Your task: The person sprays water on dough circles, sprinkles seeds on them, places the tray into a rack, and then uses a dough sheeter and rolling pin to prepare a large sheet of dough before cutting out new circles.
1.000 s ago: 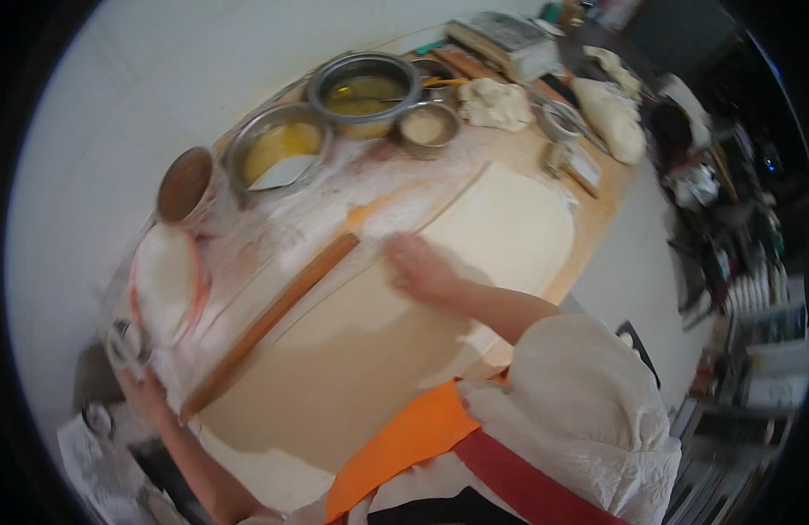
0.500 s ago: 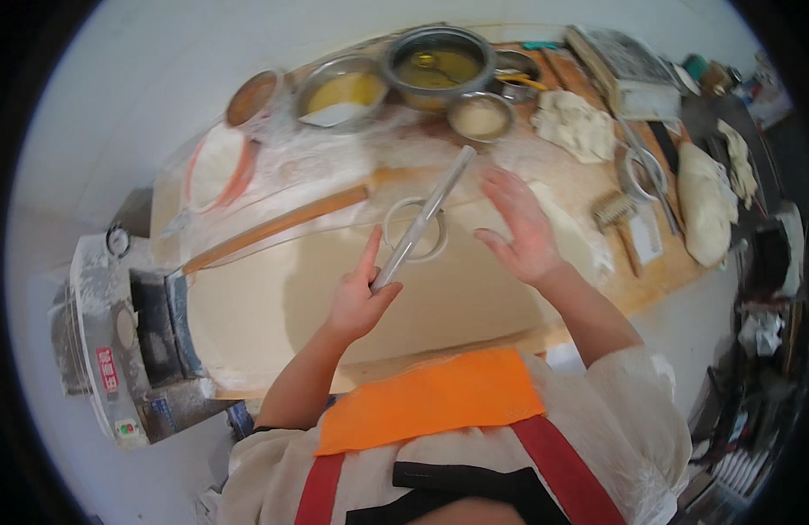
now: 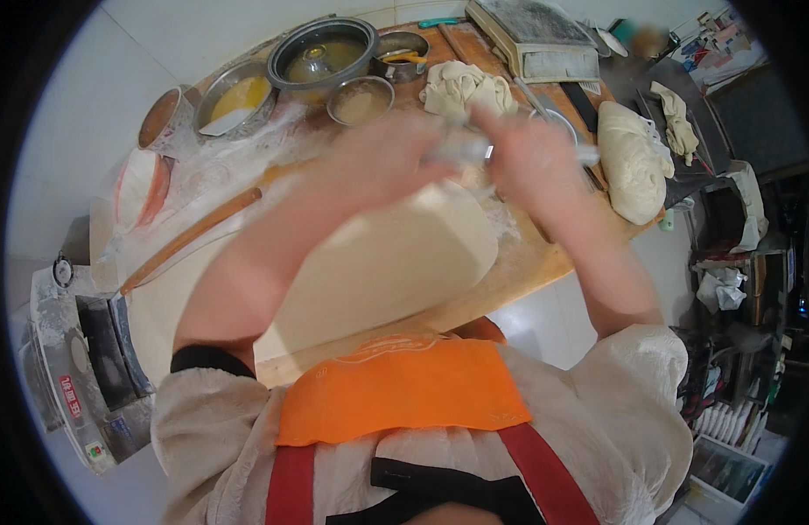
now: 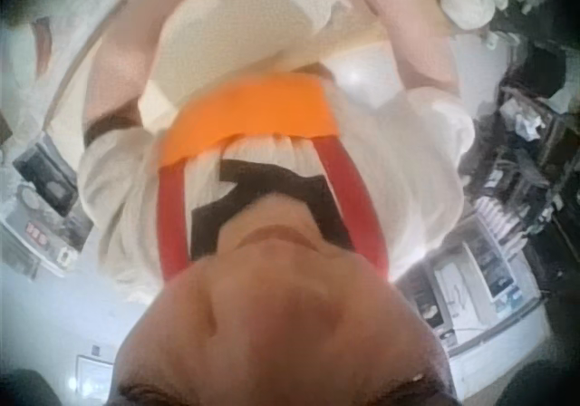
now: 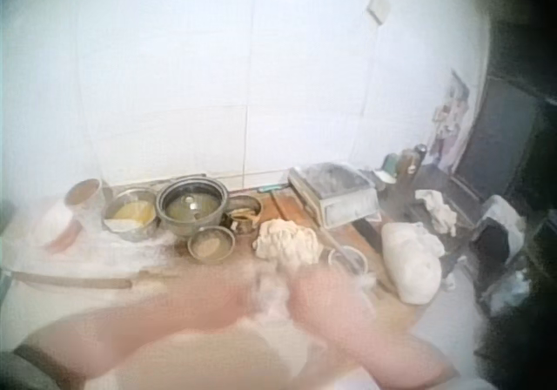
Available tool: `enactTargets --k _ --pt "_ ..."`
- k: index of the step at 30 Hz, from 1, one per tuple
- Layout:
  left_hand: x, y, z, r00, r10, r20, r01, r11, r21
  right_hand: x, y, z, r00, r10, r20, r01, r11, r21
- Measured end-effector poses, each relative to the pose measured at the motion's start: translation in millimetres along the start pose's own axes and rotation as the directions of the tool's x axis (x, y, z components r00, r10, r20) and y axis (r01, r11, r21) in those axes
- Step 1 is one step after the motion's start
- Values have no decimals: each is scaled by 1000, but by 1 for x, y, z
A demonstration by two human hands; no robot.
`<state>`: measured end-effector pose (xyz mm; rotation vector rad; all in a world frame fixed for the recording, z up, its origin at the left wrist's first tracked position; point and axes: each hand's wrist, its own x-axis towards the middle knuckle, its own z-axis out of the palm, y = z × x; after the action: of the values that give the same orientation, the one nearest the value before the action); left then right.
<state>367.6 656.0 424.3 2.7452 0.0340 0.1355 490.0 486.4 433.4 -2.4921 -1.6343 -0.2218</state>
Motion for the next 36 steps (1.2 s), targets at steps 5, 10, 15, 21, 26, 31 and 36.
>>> enactTargets --k 5,10,15,21,26,31,36 --pt "43 -2 50 945 -150 291 137 988 63 -14 31 77 965 138 223 -135 990 -28" --pt "12 -35 191 887 -323 331 363 929 -68 -14 48 155 916 -122 383 85 990 112" --pt "-33 -1 109 874 -210 438 193 978 84 -49 -11 86 922 -3 388 -50 991 125" --pt "-33 -56 130 777 -321 542 405 913 -40 0 -23 131 826 -199 527 102 973 207" --pt "5 -71 45 915 -340 219 343 939 24 70 -23 125 993 27 115 -47 983 175" --pt "-14 -112 146 783 -491 382 562 822 -95 59 -15 194 905 -318 281 278 945 173" --pt "-75 -90 111 817 -450 361 471 882 33 30 -78 137 912 -152 382 128 988 87"
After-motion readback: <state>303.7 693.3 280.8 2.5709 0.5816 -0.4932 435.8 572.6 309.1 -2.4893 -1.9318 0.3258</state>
